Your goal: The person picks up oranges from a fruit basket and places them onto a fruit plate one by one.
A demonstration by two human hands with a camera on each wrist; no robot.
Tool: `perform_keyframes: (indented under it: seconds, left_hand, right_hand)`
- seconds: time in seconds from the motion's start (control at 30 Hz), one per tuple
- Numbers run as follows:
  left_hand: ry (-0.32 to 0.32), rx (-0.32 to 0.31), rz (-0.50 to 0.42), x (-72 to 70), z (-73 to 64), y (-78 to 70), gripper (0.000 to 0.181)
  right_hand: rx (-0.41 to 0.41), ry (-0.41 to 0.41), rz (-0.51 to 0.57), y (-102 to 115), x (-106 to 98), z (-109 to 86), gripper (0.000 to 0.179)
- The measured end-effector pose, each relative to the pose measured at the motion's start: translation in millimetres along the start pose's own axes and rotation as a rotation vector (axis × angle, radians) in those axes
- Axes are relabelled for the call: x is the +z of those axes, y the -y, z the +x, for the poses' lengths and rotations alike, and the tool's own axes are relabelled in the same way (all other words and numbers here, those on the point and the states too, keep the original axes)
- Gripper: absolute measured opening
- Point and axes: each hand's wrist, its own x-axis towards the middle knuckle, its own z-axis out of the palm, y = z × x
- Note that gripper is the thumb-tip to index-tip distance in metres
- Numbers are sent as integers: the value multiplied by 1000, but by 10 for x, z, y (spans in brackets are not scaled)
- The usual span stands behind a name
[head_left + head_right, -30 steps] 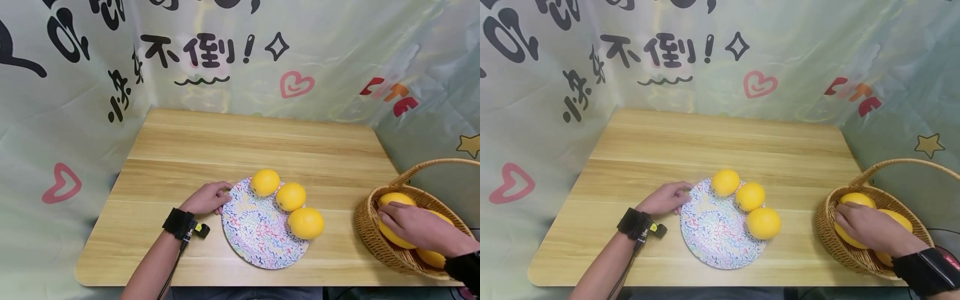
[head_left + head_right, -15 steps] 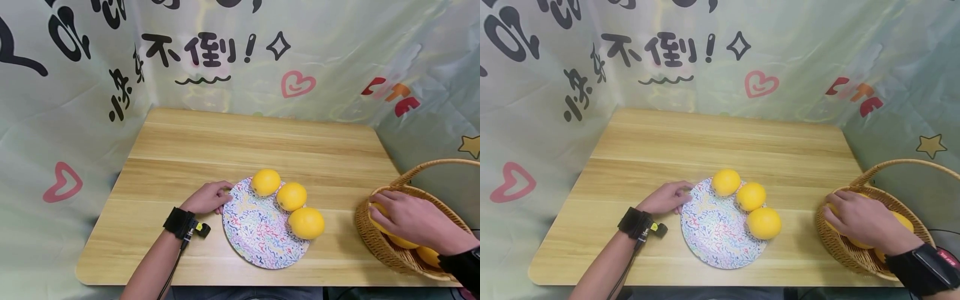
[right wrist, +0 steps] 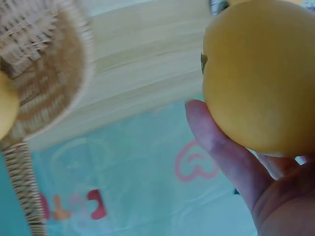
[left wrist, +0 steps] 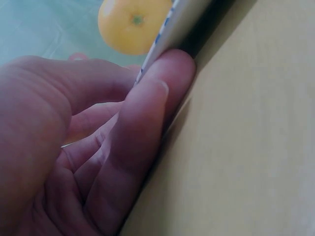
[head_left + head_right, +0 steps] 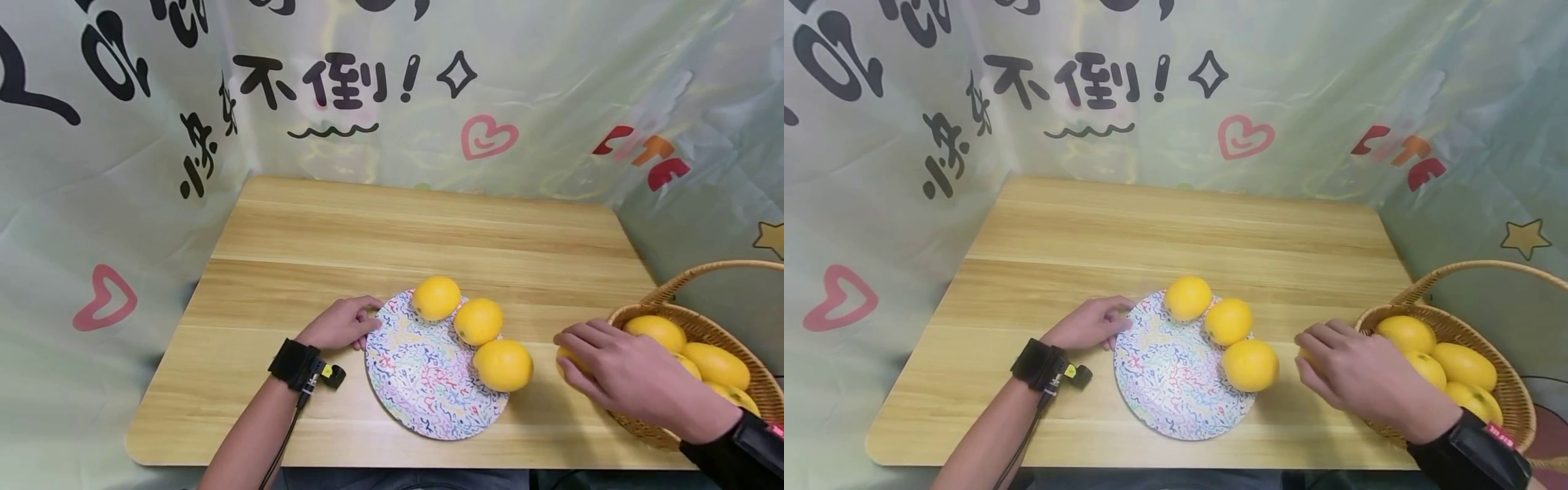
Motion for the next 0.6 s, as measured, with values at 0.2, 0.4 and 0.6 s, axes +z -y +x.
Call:
perform_keyframes:
  seconds: [0.2, 0.4, 0.6]
  left_hand:
    - [-1, -11, -1, -11, -19, -10, 46]
    - [-2, -6, 2, -5, -14, -14, 46]
    - [-4, -9, 9, -13, -10, -23, 46]
  right_hand:
    - [-100, -88, 43, 193, -5, 147, 32]
    - [-164, -114, 52, 412, -9, 257, 54]
    - [-254, -170, 93, 630, 35, 345, 45]
